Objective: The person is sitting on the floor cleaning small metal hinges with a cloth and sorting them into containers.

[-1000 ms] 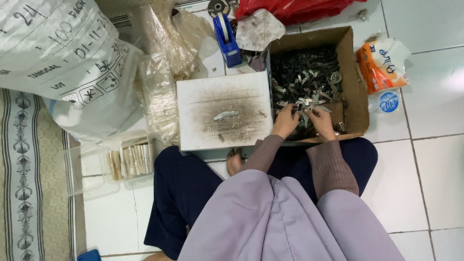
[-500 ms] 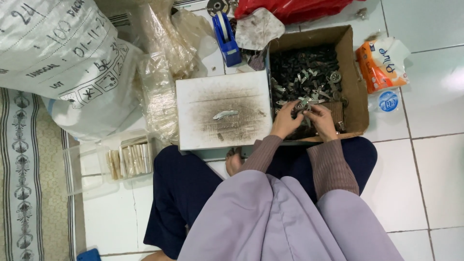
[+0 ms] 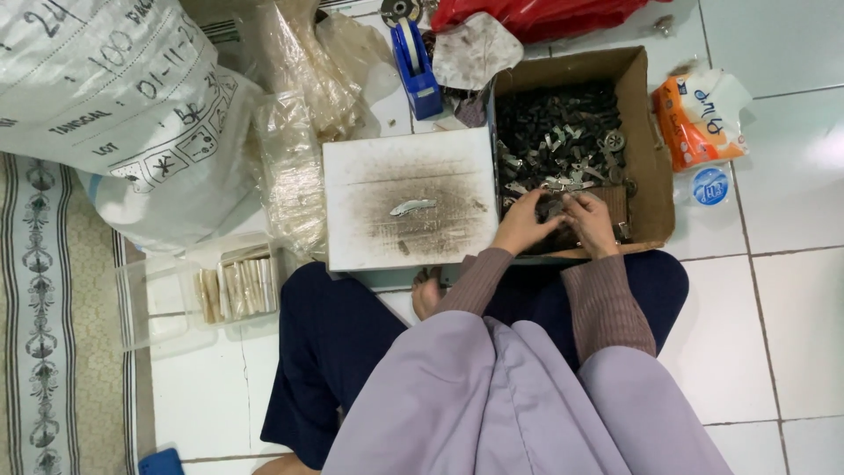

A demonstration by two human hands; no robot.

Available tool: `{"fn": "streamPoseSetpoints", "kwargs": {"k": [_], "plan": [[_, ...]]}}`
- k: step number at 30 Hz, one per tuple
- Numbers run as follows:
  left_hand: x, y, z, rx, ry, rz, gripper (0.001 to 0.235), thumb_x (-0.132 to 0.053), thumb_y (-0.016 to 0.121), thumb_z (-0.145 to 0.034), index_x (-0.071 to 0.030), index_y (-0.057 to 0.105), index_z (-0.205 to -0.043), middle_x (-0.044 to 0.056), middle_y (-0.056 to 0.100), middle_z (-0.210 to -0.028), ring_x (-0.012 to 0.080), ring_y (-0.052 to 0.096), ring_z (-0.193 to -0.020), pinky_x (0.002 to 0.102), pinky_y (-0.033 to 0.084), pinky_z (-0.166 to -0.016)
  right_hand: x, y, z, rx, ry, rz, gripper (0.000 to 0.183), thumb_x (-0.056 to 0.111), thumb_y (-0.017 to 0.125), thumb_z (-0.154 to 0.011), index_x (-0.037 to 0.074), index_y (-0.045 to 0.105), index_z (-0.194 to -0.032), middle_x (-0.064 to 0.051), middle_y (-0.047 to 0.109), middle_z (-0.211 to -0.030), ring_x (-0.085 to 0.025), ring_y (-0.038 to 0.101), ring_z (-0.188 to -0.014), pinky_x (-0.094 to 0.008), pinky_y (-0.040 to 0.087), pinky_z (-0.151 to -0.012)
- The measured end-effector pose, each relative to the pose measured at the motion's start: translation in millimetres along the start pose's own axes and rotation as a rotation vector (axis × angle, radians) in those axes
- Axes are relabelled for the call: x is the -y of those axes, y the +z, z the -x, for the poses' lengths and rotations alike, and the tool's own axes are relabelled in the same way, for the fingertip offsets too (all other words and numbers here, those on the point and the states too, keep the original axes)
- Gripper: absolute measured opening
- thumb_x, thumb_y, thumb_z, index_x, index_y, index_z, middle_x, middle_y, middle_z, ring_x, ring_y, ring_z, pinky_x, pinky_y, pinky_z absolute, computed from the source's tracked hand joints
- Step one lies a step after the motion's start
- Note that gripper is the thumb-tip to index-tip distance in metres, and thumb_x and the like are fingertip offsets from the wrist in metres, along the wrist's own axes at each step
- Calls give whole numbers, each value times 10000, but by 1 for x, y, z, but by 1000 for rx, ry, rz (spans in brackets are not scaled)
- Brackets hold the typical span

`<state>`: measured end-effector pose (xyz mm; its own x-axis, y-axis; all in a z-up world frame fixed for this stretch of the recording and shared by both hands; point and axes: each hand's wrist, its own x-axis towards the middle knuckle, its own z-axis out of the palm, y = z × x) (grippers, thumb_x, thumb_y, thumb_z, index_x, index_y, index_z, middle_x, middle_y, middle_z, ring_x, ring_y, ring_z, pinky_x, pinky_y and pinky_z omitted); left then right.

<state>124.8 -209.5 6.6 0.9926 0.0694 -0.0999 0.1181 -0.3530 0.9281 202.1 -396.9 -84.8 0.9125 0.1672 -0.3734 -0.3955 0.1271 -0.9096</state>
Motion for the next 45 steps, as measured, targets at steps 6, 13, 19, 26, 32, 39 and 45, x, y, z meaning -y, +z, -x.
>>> {"fn": "streamPoseSetpoints", "kwargs": {"k": [6,13,19,26,32,39,45], "plan": [[13,8,1,-45,35,-74,381,-208,613,-982,-21,611,-1313,232,680,-1250,360,661,-1205,419,569,-1003,55,39,41,-12,-17,-13,252,208,711,-1062,164,677,-816,56,560,-808,-60,630,-817,-232,576,-723],[1,-2,4,-79,42,38,346,-255,533,-1046,-25,648,-1277,223,700,-1183,371,696,-1109,416,603,-914,24,9,14,109,1,-131,62,124,673,-1047,103,731,-1060,13,686,-916,-111,709,-919,-294,587,-886],[11,-4,10,-291,167,133,262,-260,623,-1036,-61,699,-1189,177,692,-1056,358,696,-1021,422,593,-868,56,39,38,216,-60,-63,187,40,680,-991,67,707,-1173,-24,703,-966,-135,711,-941,-301,576,-905],[24,-96,46,-400,224,76,166,-194,701,-996,-136,755,-1141,128,731,-959,306,720,-893,379,577,-794,67,112,62,315,-180,351,306,122,816,-924,53,693,-1195,-107,724,-953,-191,696,-898,-350,564,-820],[42,-151,75,-388,75,-411,205,-273,672,-998,-194,723,-1181,59,741,-1078,271,696,-1035,412,487,-932,57,186,74,287,-450,968,319,196,807,-900,133,724,-1202,-163,734,-988,-341,729,-939,-435,589,-815],[72,-140,77,-547,158,-763,176,-337,693,-946,-288,740,-1108,97,654,-1233,343,604,-1184,503,449,-1002,38,204,84,125,-832,1307,186,243,773,-926,134,748,-1074,-130,636,-1186,-310,633,-992,-416,450,-825],[85,-136,72,-552,189,-849,163,-319,659,-959,-289,721,-1107,47,680,-1119,261,614,-1141,484,416,-1031,27,196,75,171,-732,1227,204,219,729,-947,97,710,-1109,-142,605,-1136,-349,616,-1064,-441,443,-843]]}}
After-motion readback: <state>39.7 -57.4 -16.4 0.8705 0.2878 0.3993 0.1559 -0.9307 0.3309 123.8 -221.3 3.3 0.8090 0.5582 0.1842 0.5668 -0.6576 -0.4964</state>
